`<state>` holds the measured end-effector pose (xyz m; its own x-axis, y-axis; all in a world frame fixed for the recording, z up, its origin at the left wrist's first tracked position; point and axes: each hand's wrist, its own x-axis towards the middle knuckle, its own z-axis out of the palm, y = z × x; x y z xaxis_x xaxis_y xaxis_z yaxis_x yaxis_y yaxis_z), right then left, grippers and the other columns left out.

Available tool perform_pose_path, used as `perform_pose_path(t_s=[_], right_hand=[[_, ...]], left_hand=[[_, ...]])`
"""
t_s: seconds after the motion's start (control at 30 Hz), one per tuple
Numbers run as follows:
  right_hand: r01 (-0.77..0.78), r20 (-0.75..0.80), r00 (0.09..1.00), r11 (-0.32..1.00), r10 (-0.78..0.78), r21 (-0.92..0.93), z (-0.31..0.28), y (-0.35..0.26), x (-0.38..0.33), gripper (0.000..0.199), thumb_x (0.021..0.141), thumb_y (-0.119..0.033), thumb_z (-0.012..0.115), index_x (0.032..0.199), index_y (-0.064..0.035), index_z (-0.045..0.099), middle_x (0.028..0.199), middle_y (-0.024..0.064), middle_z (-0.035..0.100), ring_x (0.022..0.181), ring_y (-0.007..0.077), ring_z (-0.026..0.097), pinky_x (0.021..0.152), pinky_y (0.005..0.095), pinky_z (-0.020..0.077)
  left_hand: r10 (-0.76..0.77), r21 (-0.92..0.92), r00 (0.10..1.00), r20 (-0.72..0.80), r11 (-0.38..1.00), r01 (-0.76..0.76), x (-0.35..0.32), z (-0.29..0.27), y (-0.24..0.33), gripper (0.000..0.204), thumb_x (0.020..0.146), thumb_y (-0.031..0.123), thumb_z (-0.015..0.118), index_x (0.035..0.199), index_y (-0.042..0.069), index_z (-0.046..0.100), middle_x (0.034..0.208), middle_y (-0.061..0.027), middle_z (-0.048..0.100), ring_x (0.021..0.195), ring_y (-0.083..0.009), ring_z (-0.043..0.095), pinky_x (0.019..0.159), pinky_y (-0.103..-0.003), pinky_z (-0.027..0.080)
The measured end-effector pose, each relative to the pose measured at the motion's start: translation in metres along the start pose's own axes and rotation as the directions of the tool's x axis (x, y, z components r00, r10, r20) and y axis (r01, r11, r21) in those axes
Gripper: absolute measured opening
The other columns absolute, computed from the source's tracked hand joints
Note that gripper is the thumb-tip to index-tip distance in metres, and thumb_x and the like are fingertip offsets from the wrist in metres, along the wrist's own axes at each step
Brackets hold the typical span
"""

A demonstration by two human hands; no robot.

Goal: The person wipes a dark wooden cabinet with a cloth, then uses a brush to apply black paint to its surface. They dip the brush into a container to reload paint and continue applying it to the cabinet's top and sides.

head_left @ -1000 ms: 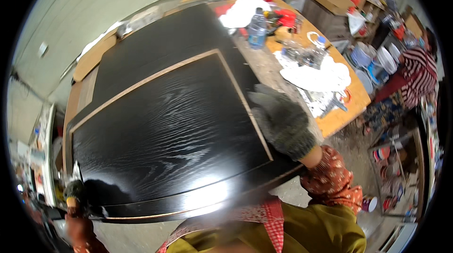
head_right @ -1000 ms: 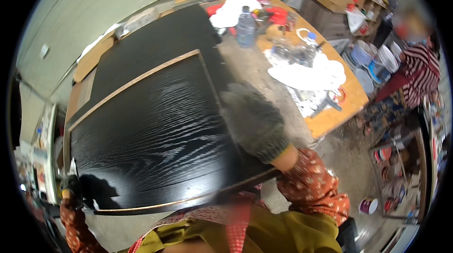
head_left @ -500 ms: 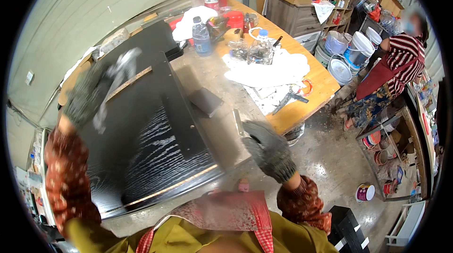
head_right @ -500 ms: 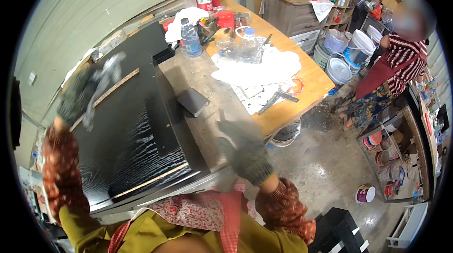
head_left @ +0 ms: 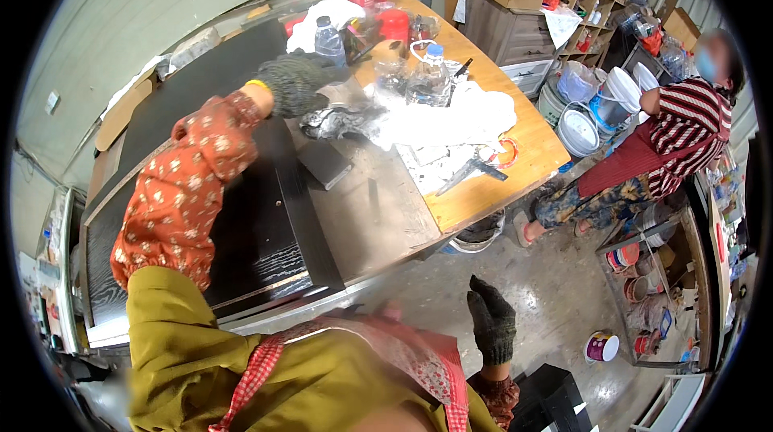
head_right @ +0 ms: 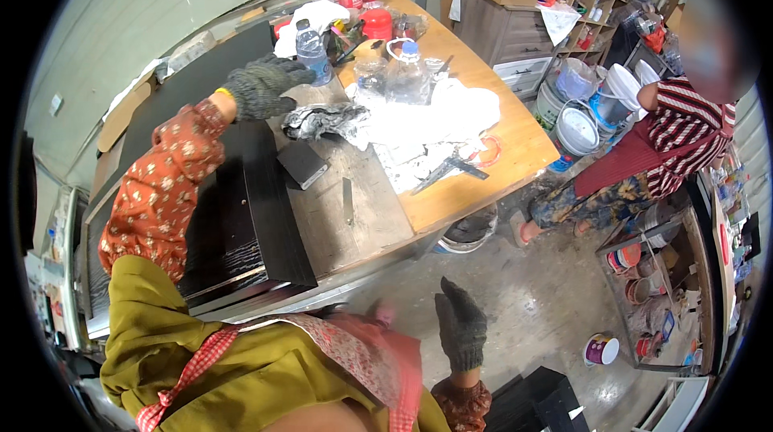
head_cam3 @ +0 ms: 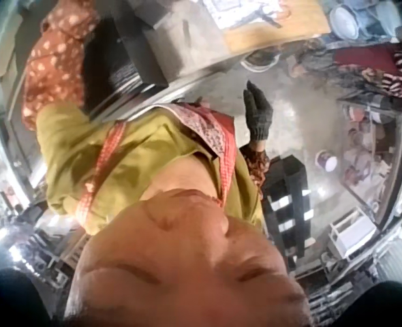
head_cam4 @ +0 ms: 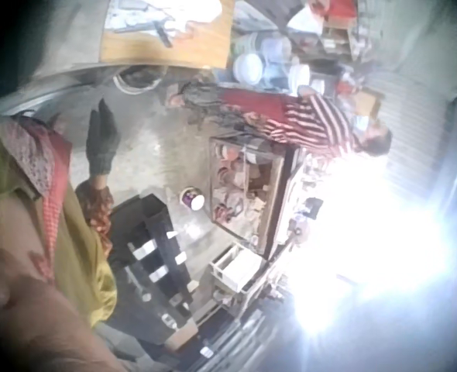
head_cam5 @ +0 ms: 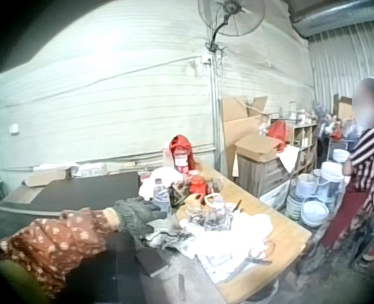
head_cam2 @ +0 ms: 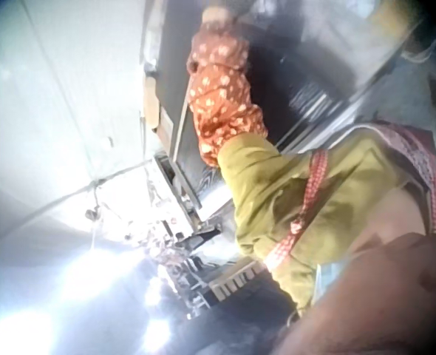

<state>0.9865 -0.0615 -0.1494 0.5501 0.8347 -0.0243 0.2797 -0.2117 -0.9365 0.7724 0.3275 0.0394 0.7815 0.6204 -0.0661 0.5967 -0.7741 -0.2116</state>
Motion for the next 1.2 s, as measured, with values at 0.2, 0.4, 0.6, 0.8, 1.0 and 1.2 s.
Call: perform_pose_path(t_s=[0.2,0.4,0.6,0.8,1.0,1.2], right_hand=[[0.002,0.182,0.983,0.999,-0.012,0.054,0.018,-0.042,0.027,0.025,0.086,-0.007,0.059,0.108,0.0027,0.062,0.099,0.0088,0.066,0.090,0.0127,0.058,0.081,0.0268,0.0460],[0.141,0.392,0.904,0.984,-0.174,0.111,0.032,-0.104,0.052,0.022,0.084,-0.007,0.061,0.105,0.0014,0.063,0.094,0.0098,0.068,0.082,0.0123,0.062,0.073,0.0297,0.0491],[0.866,0.601,0.477,0.461,-0.641,-0.195,0.035,-0.258,0.047,0.018,0.083,-0.012,0.059,0.093,0.0011,0.065,0.085,0.0156,0.066,0.079,0.0256,0.064,0.070,0.0338,0.0491],[0.962,0.700,0.234,0.265,-0.675,-0.066,0.063,-0.265,0.068,0.019,0.084,-0.012,0.059,0.096,0.0014,0.064,0.088,0.0159,0.065,0.080,0.0257,0.064,0.071,0.0335,0.0490],[0.959,0.722,0.159,0.278,-0.673,0.048,0.079,-0.235,0.101,0.021,0.084,-0.012,0.059,0.099,0.0017,0.063,0.091,0.0161,0.065,0.081,0.0257,0.063,0.073,0.0333,0.0489],[0.901,0.699,0.159,0.392,-0.697,0.185,0.055,-0.211,0.147,0.022,0.084,-0.011,0.059,0.102,0.0020,0.063,0.094,0.0164,0.065,0.083,0.0258,0.063,0.074,0.0330,0.0488]], left_hand=[[-0.104,-0.049,0.989,-0.108,0.994,0.100,-0.050,0.047,-0.024,0.028,0.082,0.029,0.057,0.101,0.009,0.065,0.103,-0.0142,0.063,0.097,-0.0332,0.056,0.086,-0.044,0.043],[-0.250,-0.218,0.934,-0.255,0.956,0.196,-0.046,0.048,-0.015,0.023,0.081,0.029,0.057,0.092,0.011,0.065,0.091,-0.0117,0.065,0.087,-0.0341,0.058,0.081,-0.043,0.045],[-0.288,-0.296,0.888,-0.358,0.937,0.185,-0.053,0.058,-0.023,0.022,0.077,0.031,0.059,0.087,0.013,0.066,0.088,-0.0120,0.064,0.088,-0.0334,0.057,0.078,-0.044,0.045],[-0.308,-0.268,0.891,-0.333,0.937,0.224,-0.059,0.054,-0.017,0.020,0.077,0.031,0.058,0.081,0.013,0.067,0.084,-0.0109,0.063,0.092,-0.0336,0.057,0.080,-0.045,0.046],[-0.371,-0.177,0.782,-0.500,0.928,0.327,-0.059,0.071,-0.019,0.029,0.080,0.033,0.058,0.097,0.010,0.063,0.106,-0.0135,0.057,0.105,-0.0331,0.051,0.099,-0.044,0.034],[-0.620,-0.271,0.725,-0.299,0.784,0.559,-0.058,0.063,-0.045,0.051,0.083,0.042,0.055,0.119,0.007,0.053,0.128,-0.0223,0.047,0.118,-0.0375,0.045,0.099,-0.046,0.034]])
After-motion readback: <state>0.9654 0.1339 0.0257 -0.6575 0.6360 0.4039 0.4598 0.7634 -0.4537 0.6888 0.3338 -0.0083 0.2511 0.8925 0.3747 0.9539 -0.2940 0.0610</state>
